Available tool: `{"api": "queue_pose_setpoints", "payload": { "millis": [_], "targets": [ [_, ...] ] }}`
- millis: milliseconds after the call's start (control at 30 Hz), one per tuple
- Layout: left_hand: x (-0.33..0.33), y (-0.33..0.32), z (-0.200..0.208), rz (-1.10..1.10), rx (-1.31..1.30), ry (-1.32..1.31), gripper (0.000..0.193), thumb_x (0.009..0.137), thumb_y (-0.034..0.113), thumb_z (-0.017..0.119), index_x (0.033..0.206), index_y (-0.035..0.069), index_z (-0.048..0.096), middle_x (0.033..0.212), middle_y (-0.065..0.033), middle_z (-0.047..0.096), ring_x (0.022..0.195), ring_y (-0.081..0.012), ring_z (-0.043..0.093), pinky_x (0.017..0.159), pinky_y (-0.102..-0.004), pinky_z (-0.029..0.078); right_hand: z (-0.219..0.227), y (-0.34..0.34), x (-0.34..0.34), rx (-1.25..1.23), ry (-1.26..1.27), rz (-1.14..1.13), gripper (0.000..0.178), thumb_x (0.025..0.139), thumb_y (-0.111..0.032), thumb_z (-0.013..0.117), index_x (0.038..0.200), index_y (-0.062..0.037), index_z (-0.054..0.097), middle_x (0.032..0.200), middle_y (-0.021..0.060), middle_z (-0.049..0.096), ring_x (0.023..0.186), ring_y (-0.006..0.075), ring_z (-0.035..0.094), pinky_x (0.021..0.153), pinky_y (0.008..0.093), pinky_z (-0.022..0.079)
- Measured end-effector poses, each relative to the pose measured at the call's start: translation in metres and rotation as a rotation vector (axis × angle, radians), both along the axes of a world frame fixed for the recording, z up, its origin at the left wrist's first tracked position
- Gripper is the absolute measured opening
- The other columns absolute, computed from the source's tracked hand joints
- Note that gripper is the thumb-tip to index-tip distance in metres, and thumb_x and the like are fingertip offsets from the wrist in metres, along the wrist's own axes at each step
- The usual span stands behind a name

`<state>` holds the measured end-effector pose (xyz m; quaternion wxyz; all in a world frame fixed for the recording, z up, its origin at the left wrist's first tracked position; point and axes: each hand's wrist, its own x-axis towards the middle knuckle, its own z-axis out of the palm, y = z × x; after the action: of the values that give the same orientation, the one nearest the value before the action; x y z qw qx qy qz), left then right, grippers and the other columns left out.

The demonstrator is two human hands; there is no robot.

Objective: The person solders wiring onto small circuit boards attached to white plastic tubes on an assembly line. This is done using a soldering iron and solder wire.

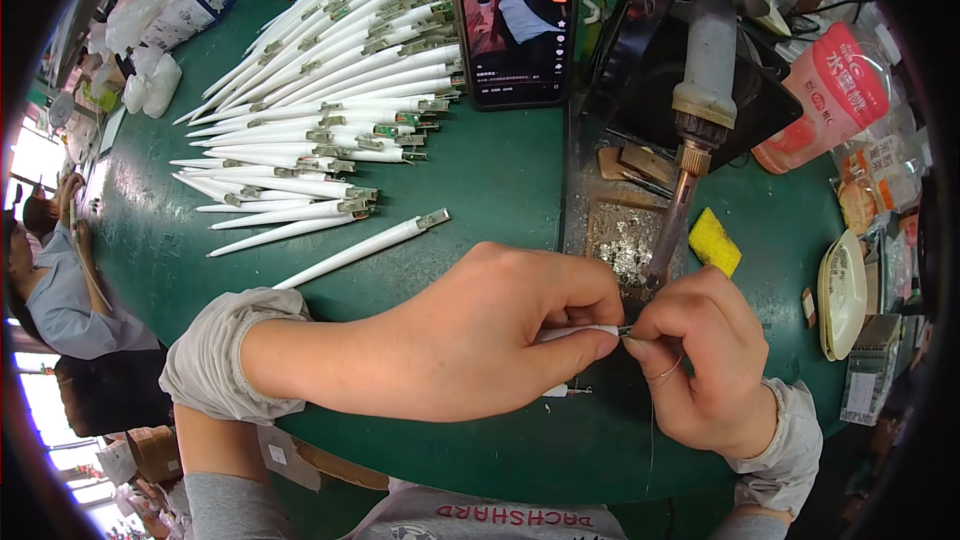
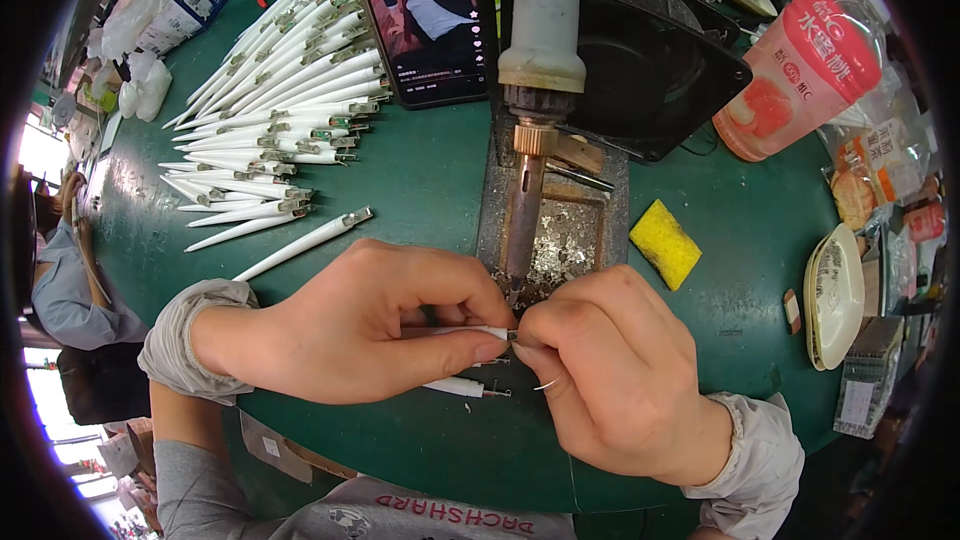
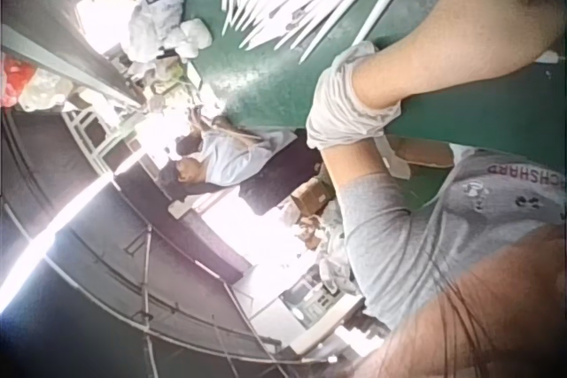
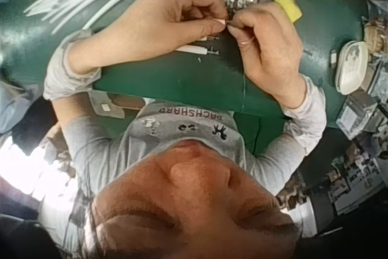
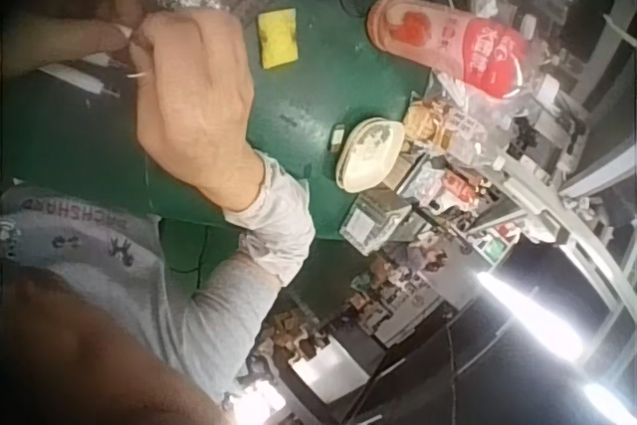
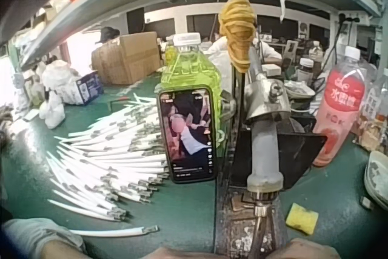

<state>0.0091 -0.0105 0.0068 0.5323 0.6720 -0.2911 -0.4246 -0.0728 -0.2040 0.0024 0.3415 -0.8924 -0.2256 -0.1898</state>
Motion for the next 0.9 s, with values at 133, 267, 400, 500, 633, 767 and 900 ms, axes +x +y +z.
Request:
{"api": "queue_pose_setpoints", "payload": {
  "millis": [133, 267, 400, 500, 633, 767, 900],
  "targets": [
    [0.001, 0.000, 0.003, -0.001, 0.027, -0.060, 0.011, 0.087, 0.005, 0.064, 0.096, 0.000, 0.063, 0.084, 0.0003, 0.061, 0.073, -0.0024, 0.052, 0.057, -0.0181, 0.042, -0.003, -0.003, 0.002, 0.038, 0.024, 0.025, 0.024, 0.062, 0.005, 0.072, 0.083, -0.0010, 0.061, 0.076, 0.0097, 0.056, 0.058, 0.0240, 0.053, 0.053, 0.0311, 0.045],
    [0.000, 0.002, 0.004, -0.003, 0.050, -0.110, 0.012, 0.087, 0.004, 0.064, 0.097, -0.001, 0.061, 0.081, 0.0006, 0.061, 0.072, -0.0019, 0.052, 0.057, -0.0177, 0.041, 0.010, -0.007, -0.001, 0.277, 0.513, -0.050, 0.021, 0.072, 0.003, 0.072, 0.087, -0.0019, 0.057, 0.079, 0.0075, 0.060, 0.067, 0.0135, 0.060, 0.055, 0.0255, 0.045],
    [0.003, 0.000, 0.003, 0.114, 0.000, 0.080, 0.011, 0.088, 0.003, 0.063, 0.097, -0.002, 0.059, 0.081, 0.0002, 0.060, 0.071, -0.0015, 0.052, 0.058, -0.0169, 0.041, 0.019, -0.017, 0.001, 0.519, 0.696, -0.056, 0.016, 0.080, 0.001, 0.068, 0.087, -0.0019, 0.054, 0.076, 0.0049, 0.063, 0.069, 0.0076, 0.063, 0.054, 0.0211, 0.045],
    [0.004, 0.000, 0.004, 0.142, -0.005, 0.111, 0.010, 0.088, 0.002, 0.062, 0.096, -0.003, 0.058, 0.081, 0.0002, 0.060, 0.071, -0.0012, 0.052, 0.058, -0.0166, 0.041, 0.026, -0.022, 0.000, 0.508, 0.918, -0.005, 0.013, 0.084, 0.000, 0.065, 0.086, -0.0016, 0.053, 0.070, 0.0027, 0.063, 0.062, 0.0081, 0.064, 0.051, 0.0196, 0.045],
    [0.004, 0.000, 0.007, 0.141, 0.003, 0.077, 0.010, 0.088, 0.002, 0.062, 0.096, -0.002, 0.058, 0.080, 0.0002, 0.060, 0.072, -0.0009, 0.052, 0.057, -0.0165, 0.041, 0.022, -0.015, -0.002, 0.485, 0.688, -0.032, 0.012, 0.085, 0.000, 0.064, 0.086, -0.0009, 0.052, 0.064, 0.0020, 0.061, 0.055, 0.0071, 0.061, 0.048, 0.0194, 0.044],
    [0.003, 0.001, 0.004, 0.137, -0.055, 0.045, 0.009, 0.089, 0.001, 0.061, 0.096, -0.002, 0.057, 0.080, 0.0001, 0.060, 0.071, -0.0008, 0.052, 0.056, -0.0168, 0.039, 0.009, -0.008, -0.005, 0.531, 0.508, -0.082, 0.013, 0.084, 0.000, 0.065, 0.085, 0.0004, 0.052, 0.064, 0.0021, 0.058, 0.053, 0.0054, 0.057, 0.047, 0.0187, 0.042],
    [0.006, 0.000, 0.003, 0.128, -0.110, 0.103, 0.007, 0.089, 0.001, 0.060, 0.095, -0.001, 0.057, 0.080, 0.0002, 0.059, 0.068, -0.0009, 0.050, 0.054, -0.0174, 0.038, 0.002, -0.009, -0.007, 0.438, 0.390, -0.100, 0.014, 0.082, 0.001, 0.066, 0.085, 0.0006, 0.052, 0.065, 0.0019, 0.057, 0.051, 0.0043, 0.053, 0.045, 0.0185, 0.040]
  ]
}}
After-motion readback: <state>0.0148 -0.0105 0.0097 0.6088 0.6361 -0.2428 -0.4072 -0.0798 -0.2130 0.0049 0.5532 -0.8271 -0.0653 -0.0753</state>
